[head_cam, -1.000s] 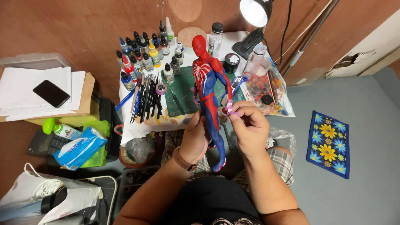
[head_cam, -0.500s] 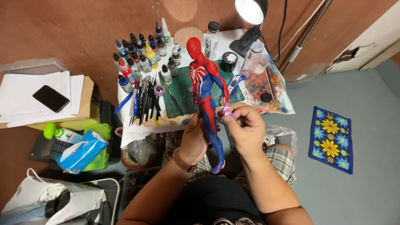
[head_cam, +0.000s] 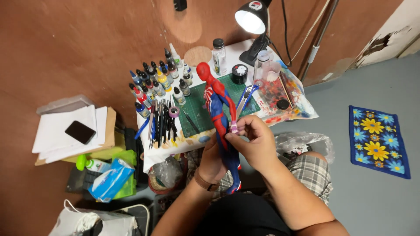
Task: Customizing a Spider-Man action figure by applying small pink masking tape strips to its joints and trimming them with a hobby knife
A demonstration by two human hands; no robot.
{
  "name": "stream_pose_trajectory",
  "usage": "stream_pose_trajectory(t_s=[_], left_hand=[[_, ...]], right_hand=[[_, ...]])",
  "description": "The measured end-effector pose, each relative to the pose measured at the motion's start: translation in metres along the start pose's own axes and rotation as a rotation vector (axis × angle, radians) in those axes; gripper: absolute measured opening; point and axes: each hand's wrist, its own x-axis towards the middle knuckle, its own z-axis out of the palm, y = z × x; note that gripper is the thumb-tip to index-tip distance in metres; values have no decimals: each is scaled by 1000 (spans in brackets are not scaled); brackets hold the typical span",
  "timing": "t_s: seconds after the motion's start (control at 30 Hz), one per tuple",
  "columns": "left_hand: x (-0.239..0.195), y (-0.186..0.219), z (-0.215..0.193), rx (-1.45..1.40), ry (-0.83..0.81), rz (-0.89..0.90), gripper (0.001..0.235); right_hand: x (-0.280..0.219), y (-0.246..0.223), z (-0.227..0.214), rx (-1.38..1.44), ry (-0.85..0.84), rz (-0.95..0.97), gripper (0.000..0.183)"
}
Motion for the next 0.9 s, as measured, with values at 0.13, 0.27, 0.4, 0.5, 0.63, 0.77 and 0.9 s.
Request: stream_pose_trajectory(t_s=[0.13, 0.27, 0.4, 0.5, 0.63, 0.77, 0.9], left_hand=[[-14, 30, 49, -47, 46, -66, 15], [-6, 16, 19, -33, 64, -106, 11], [-1, 19, 12, -60, 76, -65, 14], [4, 18, 11, -112, 60, -75, 7], [7, 11, 0, -78, 42, -74, 7], [-7, 34, 46, -83, 27, -44, 8], [-11, 32, 49, -68, 68, -56, 10]], right_hand=[[0, -2, 1, 82, 6, 4, 44], [1, -11, 1, -104, 92, -326, 40], [-1, -35, 9, -361, 159, -773, 13], [0, -38, 13, -343, 139, -777, 12], [-2, -35, 17, -331, 175, -719, 14], [-4, -30, 15, -263, 117, -551, 11], [1, -23, 8, -177, 24, -429, 6]])
